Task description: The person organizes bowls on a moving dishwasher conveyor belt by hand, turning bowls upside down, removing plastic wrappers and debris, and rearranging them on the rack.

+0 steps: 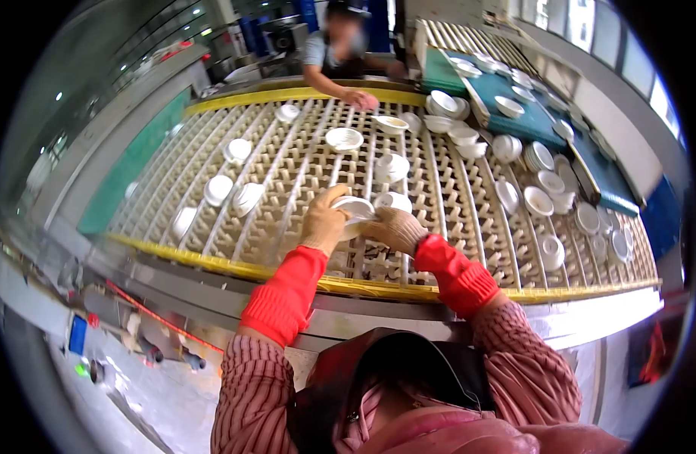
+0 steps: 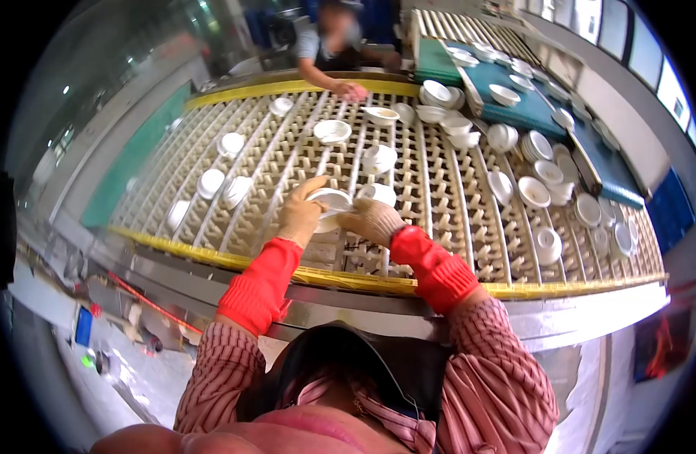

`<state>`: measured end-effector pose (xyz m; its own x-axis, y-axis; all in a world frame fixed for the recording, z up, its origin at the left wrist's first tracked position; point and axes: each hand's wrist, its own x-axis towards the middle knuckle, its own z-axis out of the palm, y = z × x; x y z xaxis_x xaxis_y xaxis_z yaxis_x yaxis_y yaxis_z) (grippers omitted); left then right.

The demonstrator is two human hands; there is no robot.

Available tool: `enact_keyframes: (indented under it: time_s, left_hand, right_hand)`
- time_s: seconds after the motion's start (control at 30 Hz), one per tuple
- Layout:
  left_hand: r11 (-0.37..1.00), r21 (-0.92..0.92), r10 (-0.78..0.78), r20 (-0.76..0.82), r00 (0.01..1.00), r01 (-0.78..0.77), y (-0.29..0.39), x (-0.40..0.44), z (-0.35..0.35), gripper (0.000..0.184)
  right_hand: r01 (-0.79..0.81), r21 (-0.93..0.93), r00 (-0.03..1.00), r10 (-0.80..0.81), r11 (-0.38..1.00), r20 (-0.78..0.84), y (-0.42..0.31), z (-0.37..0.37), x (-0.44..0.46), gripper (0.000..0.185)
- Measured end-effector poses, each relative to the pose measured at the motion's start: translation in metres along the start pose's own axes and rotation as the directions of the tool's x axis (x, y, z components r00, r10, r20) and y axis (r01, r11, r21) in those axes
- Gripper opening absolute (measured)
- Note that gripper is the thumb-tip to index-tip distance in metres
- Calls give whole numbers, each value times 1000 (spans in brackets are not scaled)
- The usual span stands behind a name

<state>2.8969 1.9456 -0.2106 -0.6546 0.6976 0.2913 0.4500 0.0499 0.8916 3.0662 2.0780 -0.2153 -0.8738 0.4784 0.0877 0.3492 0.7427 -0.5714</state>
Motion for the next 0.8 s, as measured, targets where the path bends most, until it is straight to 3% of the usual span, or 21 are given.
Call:
enact_keyframes:
  time_s: [0.03,0.07,0.1,0.13,0.17,0.2,0.27,0.3,0.33,0.37,0.4,0.53,0.57,0.63,0.7,0.73,0.8]
  left_hand:
    - [998,11,54,13,998,-54,2,-5,6,50]
    - [994,24,108,29,994,-109,5,-11,12,48]
    - [986,104,117,91,989,-126,20,-22,12,40]
    - [988,56,131,213,968,-145,37,-25,8,32]
    - [977,115,147,239,960,-179,35,-23,8,27]
    - [962,172,159,268,950,-210,34,-21,8,27]
    - [961,232,77,291,953,-149,58,-31,0,50]
    - [958,268,0,344,939,-98,57,-24,0,58]
    - [953,292,-21,346,938,-86,72,-29,-6,61]
    - [907,405,-16,313,950,-118,82,-33,-7,63]
    - [847,513,-9,282,959,-142,87,-35,-4,65]
    - [809,574,-25,246,969,-125,80,-40,8,70]
    - [834,495,181,173,968,-244,55,-43,22,62]
    - [815,484,256,192,947,-319,58,-53,26,57]
    - [791,466,310,256,916,-397,49,-55,41,50]
    - [773,473,332,265,905,-423,42,-55,45,50]
    - [817,403,295,322,900,-412,45,-51,43,47]
  right_hand:
    - [-148,260,988,129,954,90,-6,-3,-8,65]
    - [-309,482,949,233,820,212,-12,-7,-15,62]
    - [-294,397,950,222,869,218,-17,-15,-22,60]
    - [-273,309,953,212,911,219,-18,-21,-27,58]
    - [-239,381,968,186,893,170,2,-6,-22,60]
    - [-247,275,962,200,929,187,2,-13,-24,60]
    - [-314,266,934,247,911,259,-14,-28,-28,47]
    - [-265,262,946,197,928,259,-14,-28,-30,47]
    - [-250,-23,920,245,968,305,-15,-31,-26,48]
    - [-9,-296,953,98,955,288,8,-17,-16,49]
    - [220,-537,949,-51,815,311,40,5,-7,52]
    - [273,-443,941,-143,854,306,38,6,-13,59]
    - [164,-359,948,-46,919,315,32,0,-14,50]
    - [110,-389,943,27,915,332,32,-6,-17,41]
    - [288,-406,943,-183,867,279,43,-15,-34,29]
    - [-95,-274,940,177,957,292,12,-27,-39,31]
    - [-243,-265,893,322,933,315,-4,-37,-41,33]
